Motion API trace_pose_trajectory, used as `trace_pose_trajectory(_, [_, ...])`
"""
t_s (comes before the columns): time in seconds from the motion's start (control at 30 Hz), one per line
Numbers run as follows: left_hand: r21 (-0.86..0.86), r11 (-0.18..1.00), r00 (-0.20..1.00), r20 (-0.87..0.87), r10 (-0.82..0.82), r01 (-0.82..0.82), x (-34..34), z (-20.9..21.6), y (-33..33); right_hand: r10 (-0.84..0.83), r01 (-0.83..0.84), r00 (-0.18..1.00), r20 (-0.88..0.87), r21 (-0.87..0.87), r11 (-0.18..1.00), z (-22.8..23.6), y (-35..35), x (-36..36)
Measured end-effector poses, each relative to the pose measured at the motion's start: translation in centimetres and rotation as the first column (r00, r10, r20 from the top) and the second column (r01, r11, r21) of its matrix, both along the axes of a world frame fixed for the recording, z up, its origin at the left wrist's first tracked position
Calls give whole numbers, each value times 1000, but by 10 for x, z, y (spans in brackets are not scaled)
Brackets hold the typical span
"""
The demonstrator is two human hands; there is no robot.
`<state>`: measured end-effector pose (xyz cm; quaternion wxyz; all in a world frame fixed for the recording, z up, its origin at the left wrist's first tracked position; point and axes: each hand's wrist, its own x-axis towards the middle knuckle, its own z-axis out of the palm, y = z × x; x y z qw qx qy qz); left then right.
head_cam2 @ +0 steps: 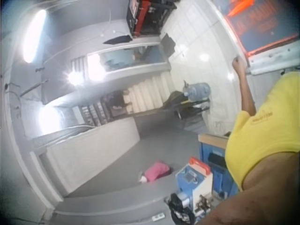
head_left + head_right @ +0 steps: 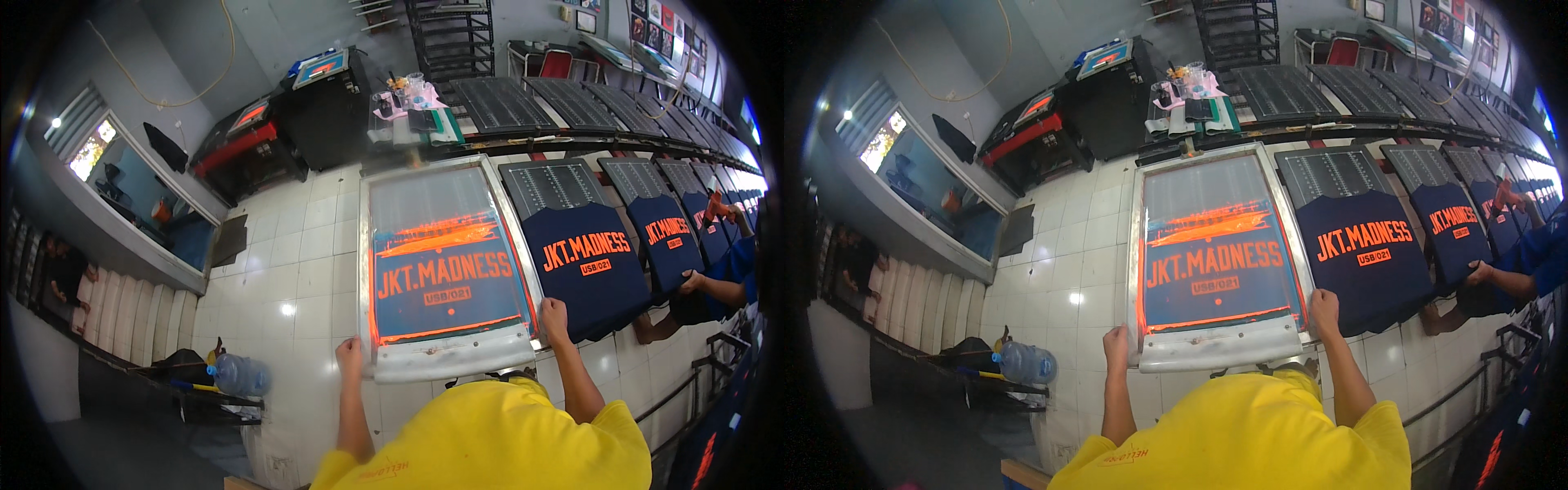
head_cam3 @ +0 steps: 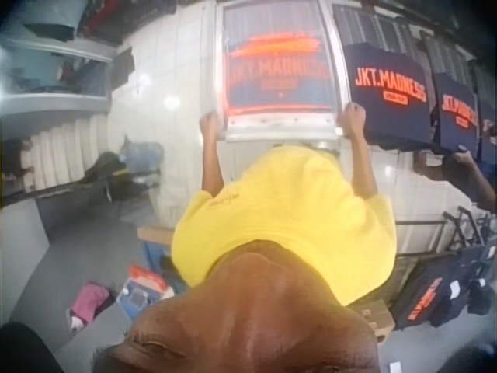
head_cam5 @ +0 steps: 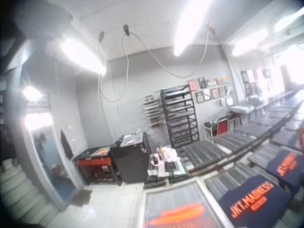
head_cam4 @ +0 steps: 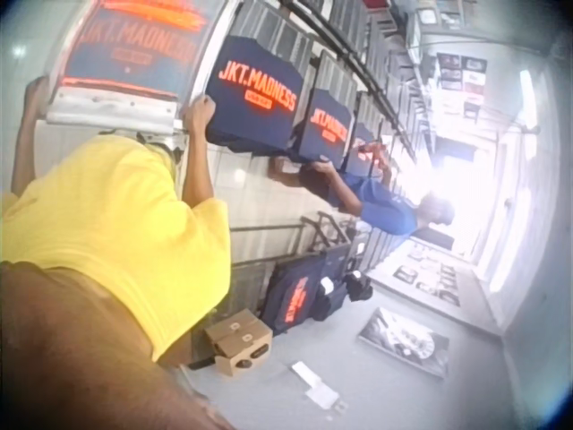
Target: The person performs screen printing by spreading orange ink across a mesh frame with a squeegee to transfer a design onto shirts.
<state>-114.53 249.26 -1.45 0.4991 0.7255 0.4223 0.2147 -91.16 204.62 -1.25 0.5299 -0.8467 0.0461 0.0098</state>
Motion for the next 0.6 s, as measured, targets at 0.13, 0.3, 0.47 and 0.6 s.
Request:
trace_pose_trajectory(0.13, [5,1000,1000,-8,-11,11,0,3,0,-2,2,1000,-1,-18,1000,4,2,-4])
trace_pose_trajectory(0.3, [-36,999,998,-51,-42,40,1,9,6,-36,36,999,-24,3,999,1,7,-7])
trace_pose_trajectory(0.47, [-109,992,997,-41,-69,64,-1,14,6,-14,14,1000,-5,-57,998,-2,7,-6])
trace_pose_trajectory(0.6, [-110,990,990,-103,-98,87,-5,17,9,-19,21,1000,16,-121,992,5,15,-7])
